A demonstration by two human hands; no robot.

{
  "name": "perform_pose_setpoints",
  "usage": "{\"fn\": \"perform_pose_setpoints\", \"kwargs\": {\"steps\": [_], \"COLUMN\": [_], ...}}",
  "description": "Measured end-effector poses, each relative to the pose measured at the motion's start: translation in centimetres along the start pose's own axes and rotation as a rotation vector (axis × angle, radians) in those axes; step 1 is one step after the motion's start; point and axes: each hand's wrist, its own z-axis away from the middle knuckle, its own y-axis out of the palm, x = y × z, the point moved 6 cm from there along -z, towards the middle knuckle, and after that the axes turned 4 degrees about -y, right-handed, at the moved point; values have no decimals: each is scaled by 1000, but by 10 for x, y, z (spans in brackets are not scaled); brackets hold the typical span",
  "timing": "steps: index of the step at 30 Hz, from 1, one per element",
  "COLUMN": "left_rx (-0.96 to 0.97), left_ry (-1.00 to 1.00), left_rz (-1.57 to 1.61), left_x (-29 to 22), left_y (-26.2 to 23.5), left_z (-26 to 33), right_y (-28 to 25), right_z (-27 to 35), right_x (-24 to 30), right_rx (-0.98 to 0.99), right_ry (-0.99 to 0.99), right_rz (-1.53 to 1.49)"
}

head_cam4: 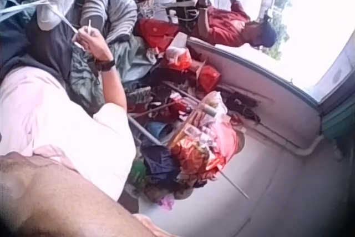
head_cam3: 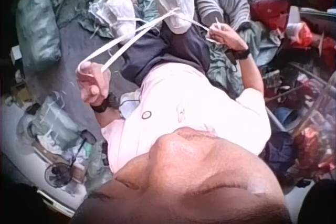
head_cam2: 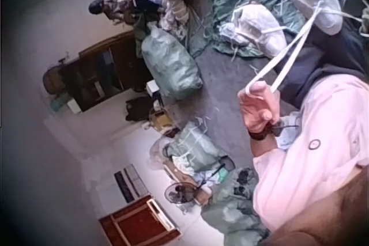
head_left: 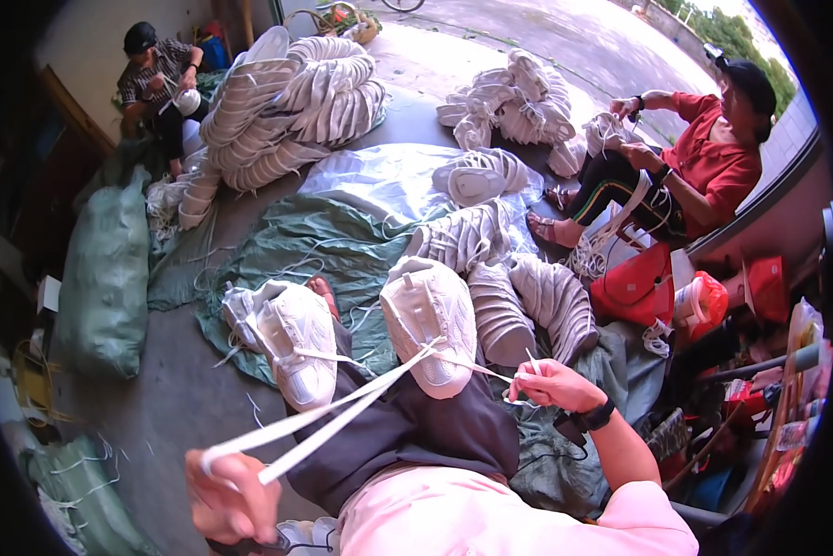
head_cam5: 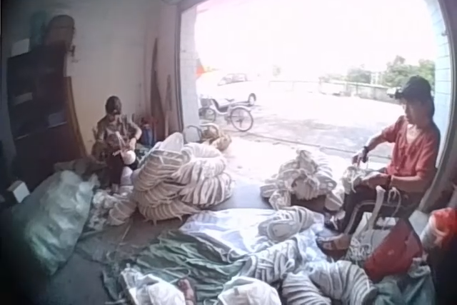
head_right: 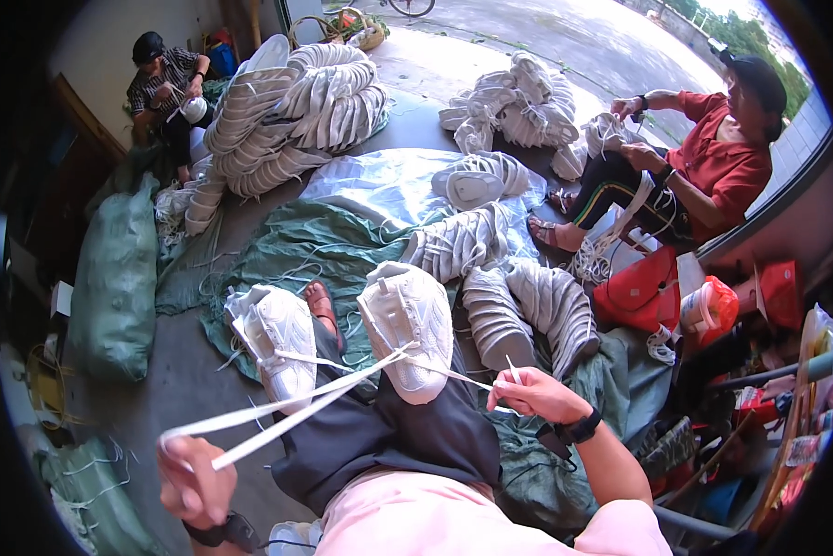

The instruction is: Inserting laces into white sneakers and preparing them for packing.

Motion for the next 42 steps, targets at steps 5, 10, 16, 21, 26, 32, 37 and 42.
{"fn": "perform_pose_setpoints", "kwargs": {"steps": [5, 10, 16, 21, 26, 32, 37, 42], "left_rx": [-10, 218, 790, 782, 985, 830, -436, -690], "left_ry": [186, -78, -337, -571, -346, -262, 145, 358], "left_rz": [-154, -235, -530, -802, -696, -633, -386, -337], "left_x": [1, 12, 10, 33, 30, 13, -27, -61], "left_y": [-42, -11, 54, 71, 103, 85, -23, -116], "left_z": [8, 9, 1, 10, 10, 8, 23, 33], "right_y": [-8, -9, -11, -9, -6, 2, -7, -9], "right_z": [-7, -8, -11, -6, 0, 12, 27, 26], "right_x": [-4, -3, -7, -6, -11, -10, -9, -4], "right_rx": [-7, -19, -20, -10, 1, 17, -8, -9], "right_ry": [-27, -35, -58, -60, -89, -92, -53, -89], "right_rz": [-1, -10, -23, -39, -49, -52, -53, -112]}}
